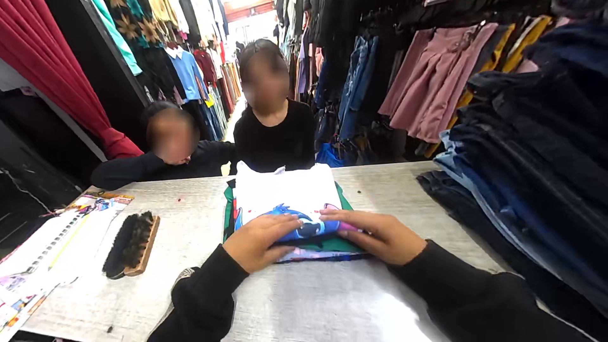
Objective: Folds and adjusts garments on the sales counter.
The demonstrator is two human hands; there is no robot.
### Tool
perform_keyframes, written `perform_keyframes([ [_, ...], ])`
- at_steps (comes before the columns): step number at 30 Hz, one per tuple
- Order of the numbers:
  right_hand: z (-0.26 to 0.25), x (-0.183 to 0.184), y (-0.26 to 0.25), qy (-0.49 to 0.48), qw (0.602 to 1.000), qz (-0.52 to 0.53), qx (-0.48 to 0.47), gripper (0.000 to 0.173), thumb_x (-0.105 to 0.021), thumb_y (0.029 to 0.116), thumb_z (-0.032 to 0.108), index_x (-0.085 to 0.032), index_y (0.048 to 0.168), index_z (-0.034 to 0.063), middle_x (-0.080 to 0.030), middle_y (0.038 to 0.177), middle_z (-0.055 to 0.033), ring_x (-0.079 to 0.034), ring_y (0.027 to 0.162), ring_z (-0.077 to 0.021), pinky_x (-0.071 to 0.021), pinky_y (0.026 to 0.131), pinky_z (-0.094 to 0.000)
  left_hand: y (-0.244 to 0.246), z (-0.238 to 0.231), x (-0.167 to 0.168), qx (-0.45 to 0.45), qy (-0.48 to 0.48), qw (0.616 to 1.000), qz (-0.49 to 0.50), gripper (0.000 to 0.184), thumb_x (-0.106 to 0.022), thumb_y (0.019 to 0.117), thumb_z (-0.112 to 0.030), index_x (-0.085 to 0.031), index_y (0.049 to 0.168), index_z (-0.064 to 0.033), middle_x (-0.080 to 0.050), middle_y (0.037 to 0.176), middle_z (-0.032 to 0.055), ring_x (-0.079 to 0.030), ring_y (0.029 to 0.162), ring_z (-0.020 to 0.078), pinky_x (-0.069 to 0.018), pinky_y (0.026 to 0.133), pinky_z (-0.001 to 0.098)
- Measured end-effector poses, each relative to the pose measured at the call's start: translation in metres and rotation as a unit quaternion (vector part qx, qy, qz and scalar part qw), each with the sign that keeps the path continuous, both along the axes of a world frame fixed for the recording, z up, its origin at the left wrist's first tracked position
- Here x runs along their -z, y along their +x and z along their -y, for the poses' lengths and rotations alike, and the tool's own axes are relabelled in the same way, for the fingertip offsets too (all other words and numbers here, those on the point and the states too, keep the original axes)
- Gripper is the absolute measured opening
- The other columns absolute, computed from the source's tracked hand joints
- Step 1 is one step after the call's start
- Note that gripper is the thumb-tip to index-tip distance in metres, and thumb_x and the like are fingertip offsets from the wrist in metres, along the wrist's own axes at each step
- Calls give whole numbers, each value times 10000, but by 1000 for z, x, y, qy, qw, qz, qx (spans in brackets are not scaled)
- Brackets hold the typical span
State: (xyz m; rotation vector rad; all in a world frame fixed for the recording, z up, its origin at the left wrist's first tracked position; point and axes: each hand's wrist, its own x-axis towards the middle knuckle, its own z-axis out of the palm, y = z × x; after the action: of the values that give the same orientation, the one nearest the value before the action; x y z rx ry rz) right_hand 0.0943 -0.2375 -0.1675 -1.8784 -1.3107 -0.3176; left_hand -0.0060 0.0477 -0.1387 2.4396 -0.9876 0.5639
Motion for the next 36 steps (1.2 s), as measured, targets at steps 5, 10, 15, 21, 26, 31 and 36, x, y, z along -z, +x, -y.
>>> perform_keyframes([
  [5, 0, -15, -6, 8, 989, -130, 74, 279, -525, 1024, 294, -761, 1066, 152, -732, 854, 92, -664, 779, 45, -565, 717, -215, -1, -6, -8, -50, -116, 990, -68, 276, -562, 1024, -111, -719, 1233, -23, -750, 1163, 87, -715, 1059, 109, -569, 963, 316],
  [10, -1, -21, -5, 22, 971, -229, 66, 306, -483, 1054, 303, -757, 1051, 166, -737, 841, 80, -677, 777, 12, -568, 725, -249, 1, -12, -14, -69, -204, 961, -176, 354, -415, 1084, -150, -690, 1266, -22, -741, 1197, 48, -684, 1109, 76, -536, 1017, 321],
  [15, -3, -22, -2, 41, 958, -279, 59, 336, -458, 1074, 288, -759, 1026, 147, -749, 868, 54, -696, 812, -28, -582, 760, -279, 1, -13, -17, -66, -287, 927, -230, 324, -410, 1079, -80, -667, 1250, 18, -770, 1118, 71, -717, 1057, 99, -560, 985, 295],
  [21, -4, -16, -2, 49, 965, -249, 63, 398, -456, 1062, 344, -762, 868, 179, -724, 747, 86, -667, 692, 9, -548, 628, -238, -2, -11, -13, -59, -279, 930, -233, 314, -667, 937, -79, -681, 1237, 12, -759, 1158, 68, -725, 1063, 115, -578, 978, 293],
  [26, -5, -10, -2, 63, 967, -245, 29, 410, -456, 1062, 309, -820, 964, 148, -790, 1050, 58, -722, 1033, -44, -587, 935, -287, 2, -14, -2, -17, -160, 976, -148, 287, -708, 926, -216, -763, 1152, -48, -715, 1260, 90, -669, 1180, 124, -561, 1001, 323],
  [31, -7, 3, 2, 51, 995, -88, -3, 429, -690, 904, 487, -763, 1164, 154, -727, 1234, 2, -658, 1191, -105, -561, 1002, -324, 2, -11, -1, 5, -118, 988, -105, 308, -590, 994, -147, -715, 1243, -17, -686, 1316, 155, -624, 1284, 223, -479, 1112, 398],
  [36, -11, 7, -4, 24, 999, -6, -21, 323, -579, 1004, 296, -724, 1277, 203, -664, 1376, -44, -589, 1322, -200, -479, 1114, -416, -3, -23, -1, -26, -60, 998, -2, 293, -515, 1022, -78, -704, 1231, 2, -715, 1255, 164, -662, 1238, 264, -506, 1086, 412],
])
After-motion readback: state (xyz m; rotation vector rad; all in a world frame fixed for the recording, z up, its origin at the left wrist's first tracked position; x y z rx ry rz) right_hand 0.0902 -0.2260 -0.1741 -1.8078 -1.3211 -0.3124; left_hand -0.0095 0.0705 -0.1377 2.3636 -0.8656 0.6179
